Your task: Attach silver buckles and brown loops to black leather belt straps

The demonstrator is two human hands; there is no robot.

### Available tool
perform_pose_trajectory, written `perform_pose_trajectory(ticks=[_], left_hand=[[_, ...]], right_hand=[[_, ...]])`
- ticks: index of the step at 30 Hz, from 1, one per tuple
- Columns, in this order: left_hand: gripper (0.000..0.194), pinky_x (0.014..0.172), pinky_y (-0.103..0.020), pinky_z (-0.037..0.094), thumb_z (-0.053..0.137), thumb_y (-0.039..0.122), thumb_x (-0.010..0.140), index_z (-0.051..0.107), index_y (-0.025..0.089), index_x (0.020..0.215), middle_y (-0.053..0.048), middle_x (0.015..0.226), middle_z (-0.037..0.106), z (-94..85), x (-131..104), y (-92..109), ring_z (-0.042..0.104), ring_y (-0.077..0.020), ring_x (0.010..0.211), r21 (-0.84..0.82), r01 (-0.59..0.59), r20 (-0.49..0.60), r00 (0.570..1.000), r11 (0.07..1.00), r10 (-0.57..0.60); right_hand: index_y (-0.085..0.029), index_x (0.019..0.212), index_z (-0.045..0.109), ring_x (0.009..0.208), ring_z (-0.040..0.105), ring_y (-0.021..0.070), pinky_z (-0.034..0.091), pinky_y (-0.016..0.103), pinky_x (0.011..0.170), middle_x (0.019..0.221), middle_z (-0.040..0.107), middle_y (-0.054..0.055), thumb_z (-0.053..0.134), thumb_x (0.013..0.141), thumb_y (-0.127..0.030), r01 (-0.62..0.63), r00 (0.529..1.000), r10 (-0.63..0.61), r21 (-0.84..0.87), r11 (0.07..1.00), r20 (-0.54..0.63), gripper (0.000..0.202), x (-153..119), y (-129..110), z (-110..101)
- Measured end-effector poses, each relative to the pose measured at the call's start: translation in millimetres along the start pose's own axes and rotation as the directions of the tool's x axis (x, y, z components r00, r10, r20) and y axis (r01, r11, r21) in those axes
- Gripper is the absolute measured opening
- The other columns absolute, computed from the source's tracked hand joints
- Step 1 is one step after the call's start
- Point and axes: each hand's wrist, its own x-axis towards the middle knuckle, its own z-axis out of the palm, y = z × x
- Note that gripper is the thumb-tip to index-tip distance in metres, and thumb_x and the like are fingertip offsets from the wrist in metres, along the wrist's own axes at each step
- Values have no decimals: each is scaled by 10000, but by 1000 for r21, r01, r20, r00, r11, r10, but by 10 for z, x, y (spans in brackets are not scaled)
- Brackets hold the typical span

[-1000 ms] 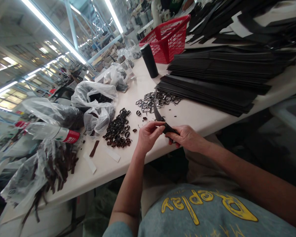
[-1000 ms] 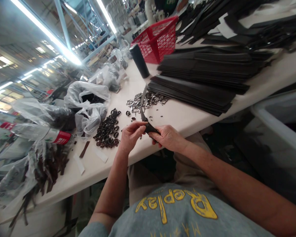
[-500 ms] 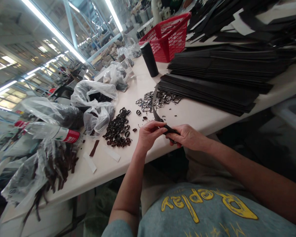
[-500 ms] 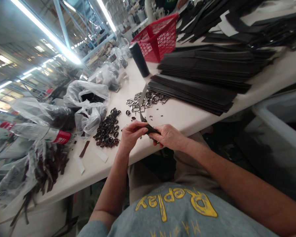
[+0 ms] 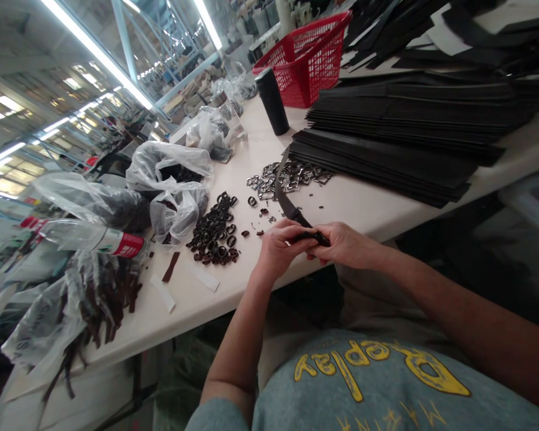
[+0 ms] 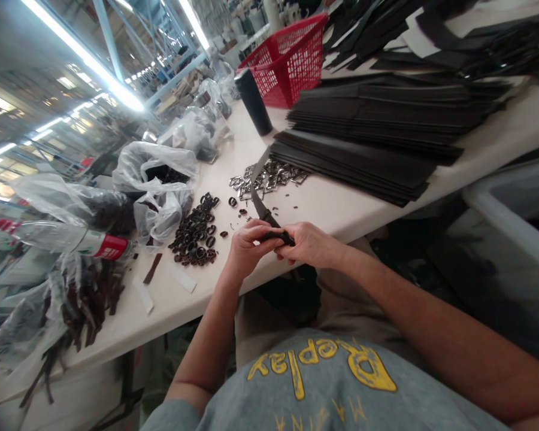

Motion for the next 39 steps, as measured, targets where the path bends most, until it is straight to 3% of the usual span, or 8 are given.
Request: perform_pose_trajectory(ticks=[6, 13, 20, 25, 28, 32, 34, 39], left_hand=[[221, 792, -278, 562, 713, 229, 870, 775, 253, 1081, -60, 989, 719, 118, -93, 40, 679, -153, 857, 216, -173, -56, 980, 961, 189], [160, 741, -276, 571, 738, 209, 835, 772, 235, 989, -41, 937, 732, 221, -245, -49, 688, -145, 795, 124, -111, -246, 959, 986, 139], [150, 771, -285, 551, 711, 202, 871, 786, 240, 995, -50, 911, 715, 155, -220, -16, 682, -162, 842, 299, -131, -164, 969, 945, 186], [250, 846, -311, 554, 600, 128, 919, 755, 236, 1084, -72, 982, 730, 46, -187, 119, 693, -183, 922, 259, -136, 5, 990, 956, 139], [230, 827, -305, 549, 586, 137, 928, 749, 230, 1061, -67, 951, 743, 23, -168, 171, 697, -183, 891, 220, -111, 23, 994, 969, 109], [82, 726, -262, 525, 651, 172, 886, 714, 198, 932, -24, 811, 723, 125, -163, 142, 664, -144, 739, 67, 43, -145, 989, 997, -33], [25, 697, -243, 505, 687, 204, 860, 675, 184, 851, -1, 755, 688, 207, -171, 105, 631, -122, 698, -64, 114, -247, 961, 991, -127], [251, 671, -230, 502, 789, 350, 786, 624, 171, 850, 21, 747, 643, 314, -150, 67, 626, -103, 670, -440, 161, -341, 880, 884, -330]], right_hand=[[-194, 780, 645, 513, 651, 129, 531, 221, 485, 661, 720, -8, 691, 676, -269, -50, 997, 56, 112, 992, -54, 137, 25, 5, -38], [-188, 817, 653, 588, 695, 151, 578, 241, 554, 723, 730, 0, 706, 674, -265, -57, 997, 63, 154, 986, -33, 170, 36, 77, -49], [-178, 806, 645, 593, 669, 146, 515, 209, 516, 662, 683, -23, 741, 688, -304, 24, 999, -24, 1, 1000, -29, 197, -18, -14, -89], [-159, 886, 665, 593, 662, 144, 557, 242, 539, 751, 705, 21, 763, 755, -466, -29, 1000, 28, 129, 991, 13, 348, -50, -14, -61], [-165, 903, 670, 620, 662, 148, 566, 242, 547, 742, 696, 26, 762, 758, -558, -33, 999, 37, 173, 984, -16, 428, -44, 12, -27], [-169, 927, 663, 632, 658, 149, 567, 249, 554, 740, 691, 35, 671, 796, -686, -31, 998, 43, 212, 977, -50, 534, -37, 38, -13], [-165, 912, 656, 616, 656, 148, 564, 257, 555, 741, 697, 43, 652, 787, -726, -30, 997, 46, 240, 970, -62, 575, -42, 41, -18], [-161, 902, 660, 612, 654, 151, 571, 273, 590, 701, 697, 38, 665, 781, -720, -7, 997, 30, 293, 956, -72, 572, -85, 18, -21]])
